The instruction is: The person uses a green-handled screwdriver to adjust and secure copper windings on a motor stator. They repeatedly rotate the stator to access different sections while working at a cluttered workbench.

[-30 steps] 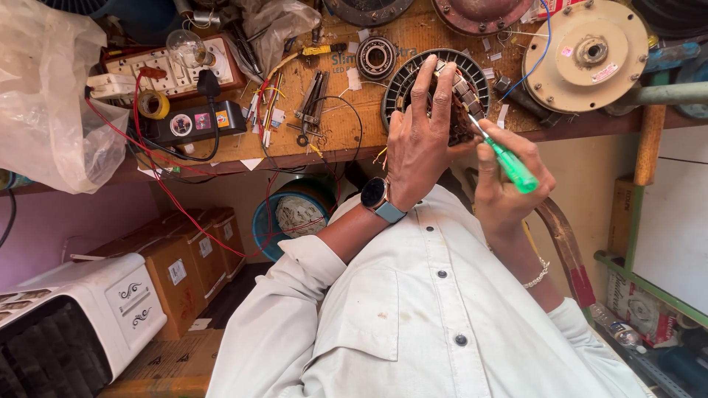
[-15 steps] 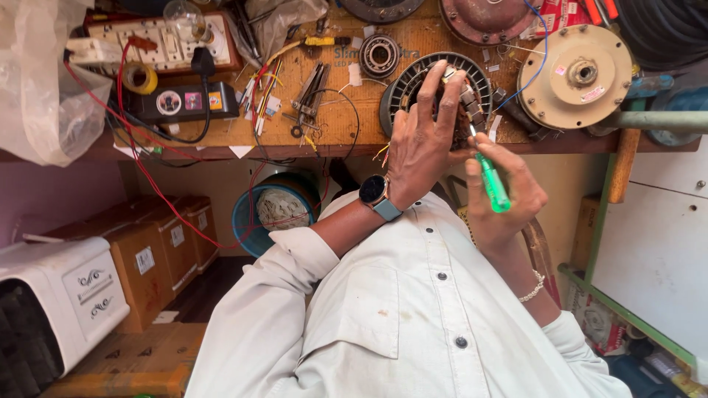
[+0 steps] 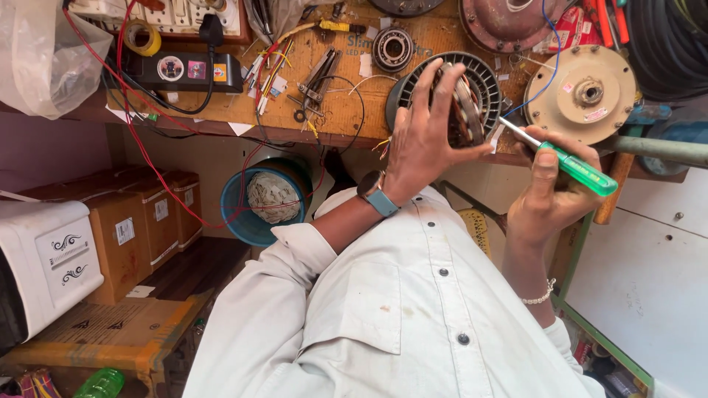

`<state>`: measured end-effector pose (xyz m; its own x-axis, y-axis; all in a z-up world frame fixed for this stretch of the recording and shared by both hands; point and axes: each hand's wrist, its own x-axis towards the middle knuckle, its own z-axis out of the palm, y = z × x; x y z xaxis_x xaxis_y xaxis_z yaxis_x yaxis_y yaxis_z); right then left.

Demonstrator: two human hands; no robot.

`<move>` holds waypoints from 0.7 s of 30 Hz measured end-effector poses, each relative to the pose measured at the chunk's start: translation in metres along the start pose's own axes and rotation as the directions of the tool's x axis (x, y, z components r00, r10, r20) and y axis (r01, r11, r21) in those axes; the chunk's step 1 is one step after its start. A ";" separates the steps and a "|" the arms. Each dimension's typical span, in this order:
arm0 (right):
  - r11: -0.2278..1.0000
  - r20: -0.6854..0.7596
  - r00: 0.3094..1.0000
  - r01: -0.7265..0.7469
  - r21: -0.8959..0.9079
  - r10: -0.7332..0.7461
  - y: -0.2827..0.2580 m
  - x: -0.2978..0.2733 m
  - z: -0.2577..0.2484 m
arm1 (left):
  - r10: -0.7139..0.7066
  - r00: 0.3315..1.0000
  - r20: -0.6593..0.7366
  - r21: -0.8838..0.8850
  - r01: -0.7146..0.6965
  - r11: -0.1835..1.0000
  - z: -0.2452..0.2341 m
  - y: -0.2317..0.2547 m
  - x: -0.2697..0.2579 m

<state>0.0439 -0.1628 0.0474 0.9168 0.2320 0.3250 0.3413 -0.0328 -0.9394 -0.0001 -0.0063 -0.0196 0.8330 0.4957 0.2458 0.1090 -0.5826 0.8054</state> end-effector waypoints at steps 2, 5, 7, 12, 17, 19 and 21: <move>0.999 0.020 1.000 0.015 -0.032 -0.014 -0.003 -0.001 -0.003 | 0.044 0.999 0.000 0.066 -0.044 0.997 0.001 0.001 -0.001; 0.992 0.050 0.998 -0.016 -0.128 0.023 -0.009 -0.011 -0.007 | 0.084 0.996 0.005 0.142 -0.084 0.986 0.003 0.000 -0.001; 0.984 0.073 0.996 -0.036 -0.175 0.050 -0.011 -0.015 -0.009 | 0.100 0.995 0.005 0.178 -0.100 0.979 0.003 0.001 -0.001; 0.980 0.141 0.990 0.017 -0.201 0.012 -0.010 -0.017 -0.007 | 0.136 0.991 -0.014 0.219 -0.130 0.967 0.001 0.005 0.002; 0.973 0.182 0.983 0.045 -0.225 -0.003 -0.003 -0.017 -0.004 | 0.103 0.994 0.042 0.226 -0.110 0.968 -0.001 0.008 0.004; 0.972 0.183 0.983 0.051 -0.231 -0.008 -0.001 -0.017 -0.001 | 0.099 0.994 0.050 0.229 -0.108 0.967 0.000 0.008 0.005; 0.971 0.176 0.984 0.021 -0.237 0.022 -0.001 -0.020 0.005 | 0.101 0.994 0.049 0.235 -0.110 0.966 0.000 0.009 0.005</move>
<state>0.0244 -0.1627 0.0415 0.8734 0.3984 0.2801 0.3995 -0.2570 -0.8800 0.0050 -0.0088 -0.0110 0.8655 0.4016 0.2994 0.1410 -0.7688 0.6237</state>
